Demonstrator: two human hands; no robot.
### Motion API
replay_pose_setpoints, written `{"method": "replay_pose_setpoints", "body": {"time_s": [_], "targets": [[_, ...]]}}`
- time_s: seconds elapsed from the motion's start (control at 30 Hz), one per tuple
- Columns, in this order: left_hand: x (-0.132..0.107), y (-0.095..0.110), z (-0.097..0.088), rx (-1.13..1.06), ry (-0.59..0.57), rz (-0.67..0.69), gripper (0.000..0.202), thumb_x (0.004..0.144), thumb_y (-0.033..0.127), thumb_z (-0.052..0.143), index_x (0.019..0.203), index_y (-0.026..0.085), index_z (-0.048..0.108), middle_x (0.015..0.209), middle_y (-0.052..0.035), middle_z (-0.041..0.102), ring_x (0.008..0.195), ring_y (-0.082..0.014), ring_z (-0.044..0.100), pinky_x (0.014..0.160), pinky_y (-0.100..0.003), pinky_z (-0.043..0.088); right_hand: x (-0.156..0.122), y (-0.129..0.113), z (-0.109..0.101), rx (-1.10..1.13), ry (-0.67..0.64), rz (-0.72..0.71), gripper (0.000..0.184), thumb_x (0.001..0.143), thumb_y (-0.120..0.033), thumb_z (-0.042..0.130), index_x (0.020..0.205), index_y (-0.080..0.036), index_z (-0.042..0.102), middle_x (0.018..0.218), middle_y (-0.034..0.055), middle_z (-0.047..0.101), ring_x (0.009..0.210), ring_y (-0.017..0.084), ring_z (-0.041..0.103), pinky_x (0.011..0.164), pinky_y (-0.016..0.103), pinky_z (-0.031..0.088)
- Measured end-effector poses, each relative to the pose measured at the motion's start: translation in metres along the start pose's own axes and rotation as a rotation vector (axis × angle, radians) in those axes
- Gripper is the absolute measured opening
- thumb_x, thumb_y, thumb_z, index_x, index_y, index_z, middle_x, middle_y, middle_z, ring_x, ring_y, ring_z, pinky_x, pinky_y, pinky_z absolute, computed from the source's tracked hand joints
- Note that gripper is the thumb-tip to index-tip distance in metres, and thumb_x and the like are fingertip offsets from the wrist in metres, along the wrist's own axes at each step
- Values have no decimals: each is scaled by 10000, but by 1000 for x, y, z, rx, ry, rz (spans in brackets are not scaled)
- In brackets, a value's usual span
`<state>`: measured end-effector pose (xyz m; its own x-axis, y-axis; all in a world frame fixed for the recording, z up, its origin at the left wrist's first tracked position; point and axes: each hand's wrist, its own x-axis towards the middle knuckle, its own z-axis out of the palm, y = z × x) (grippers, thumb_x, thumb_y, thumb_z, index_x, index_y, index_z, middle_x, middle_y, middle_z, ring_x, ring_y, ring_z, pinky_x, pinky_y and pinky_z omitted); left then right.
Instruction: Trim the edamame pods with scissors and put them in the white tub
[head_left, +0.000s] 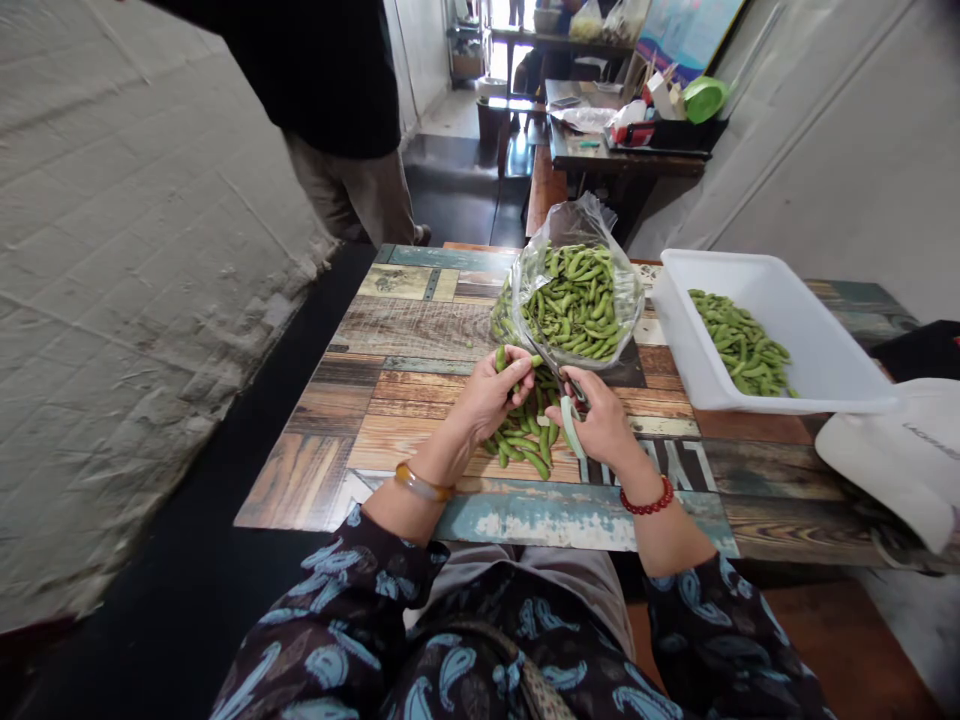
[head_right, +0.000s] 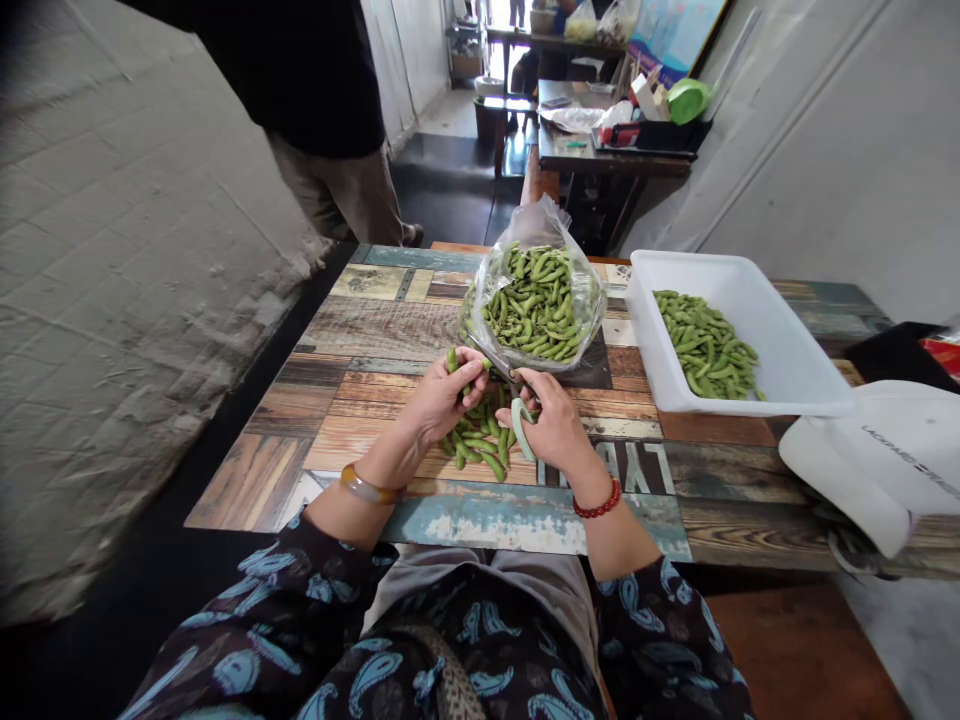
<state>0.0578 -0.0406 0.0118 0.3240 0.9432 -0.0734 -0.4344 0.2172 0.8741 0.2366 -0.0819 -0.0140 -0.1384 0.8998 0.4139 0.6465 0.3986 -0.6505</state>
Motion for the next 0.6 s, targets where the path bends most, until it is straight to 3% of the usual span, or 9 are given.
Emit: {"method": "replay_pose_setpoints", "body": {"time_s": [0.13,0.43,0.6], "targets": [[-1,2,-1,0,8,-5,343,718,369,781,808,157,527,583,49,558,418,-23,418,418,-143,267,0,1,0,12,-1,3,490,802,-405,703,1232,-203,585,1020,96,658,876,240,643,833,412,560],[-1,8,-1,61,43,42,309,702,336,778,800,153,550,568,43,553,408,-30,417,405,-157,271,-1,6,3,66,48,-5,444,813,-454,703,1171,-196,656,1084,121,720,979,271,688,912,430,551],[3,22,-16,13,120,65,264,689,268,760,842,155,578,590,48,543,421,-25,409,406,-150,260,-1,12,6,132,61,105,490,785,-474,722,1193,-207,668,1136,117,725,1022,268,686,941,432,543]]}}
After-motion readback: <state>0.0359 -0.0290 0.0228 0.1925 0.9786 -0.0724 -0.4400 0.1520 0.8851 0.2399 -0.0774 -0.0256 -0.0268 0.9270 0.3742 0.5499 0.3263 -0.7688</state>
